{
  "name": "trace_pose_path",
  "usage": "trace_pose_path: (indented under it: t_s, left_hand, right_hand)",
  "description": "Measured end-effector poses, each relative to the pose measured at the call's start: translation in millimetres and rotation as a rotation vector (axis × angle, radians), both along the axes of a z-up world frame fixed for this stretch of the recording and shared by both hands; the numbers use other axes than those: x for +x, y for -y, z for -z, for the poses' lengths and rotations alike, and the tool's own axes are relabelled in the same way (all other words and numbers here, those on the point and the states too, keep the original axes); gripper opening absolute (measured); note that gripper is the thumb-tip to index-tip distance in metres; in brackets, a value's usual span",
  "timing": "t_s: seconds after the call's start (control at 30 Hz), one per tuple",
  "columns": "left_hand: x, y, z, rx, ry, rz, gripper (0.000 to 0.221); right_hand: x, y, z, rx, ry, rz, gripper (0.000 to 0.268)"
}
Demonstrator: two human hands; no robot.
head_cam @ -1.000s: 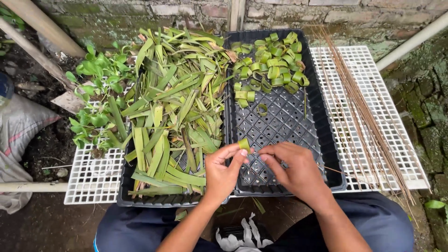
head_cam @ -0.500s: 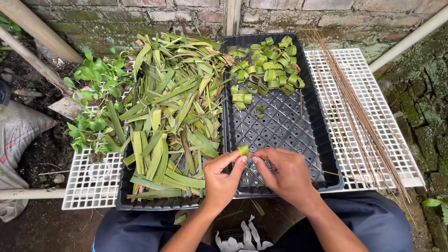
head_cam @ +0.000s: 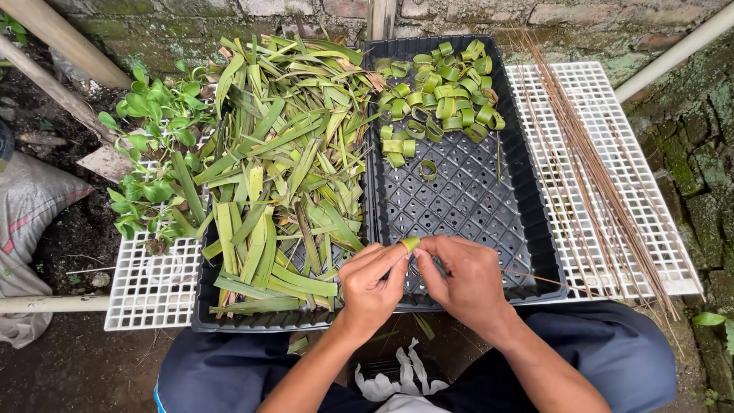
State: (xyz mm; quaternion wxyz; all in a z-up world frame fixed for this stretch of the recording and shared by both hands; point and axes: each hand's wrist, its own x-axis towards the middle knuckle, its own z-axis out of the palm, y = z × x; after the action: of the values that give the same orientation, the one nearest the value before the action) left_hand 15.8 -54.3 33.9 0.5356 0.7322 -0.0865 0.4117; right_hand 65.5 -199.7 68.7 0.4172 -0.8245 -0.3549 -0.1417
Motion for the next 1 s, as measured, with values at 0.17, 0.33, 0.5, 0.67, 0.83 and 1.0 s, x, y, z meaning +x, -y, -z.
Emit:
trace_pose_path:
  t_s: [0.17,0.33,0.5,0.67,0.83,1.0]
  left_hand:
    - [-0.3,-0.8,0.0,-0.066,-0.047,0.050,0.018]
    - [-1.0,-3.0,4.7,-0.270,-0.159,0.157,0.018]
    - [-0.8,-4.6,19.4,-0.358,-0.251,0.190,0.014]
    - [-2.8,-6.3,18.0,-0.346,-0.305,0.200,0.013]
    - [-4.2,-8.6,6.2,-0.426,-0.367,0.258,0.012]
    - [-1.4,-12.9,4.4,-0.429,-0.402,0.301,0.011]
  right_hand:
    - [5.6,2.3,0.8,0.017,-0.004,-0.025,0.008]
    - [6.5,5.5,-11.9,0.030,-0.063,-0.054,0.010]
    - [6.6,4.1,-14.5,0.027,-0.064,-0.057,0.012]
    - [7.6,6.1,-5.2,0.069,-0.112,-0.077,0.014]
    - [11.9,7.1,-4.8,0.097,-0.153,-0.135,0.010]
    - [11.1,8.7,-8.7,0.086,-0.178,-0.161,0.011]
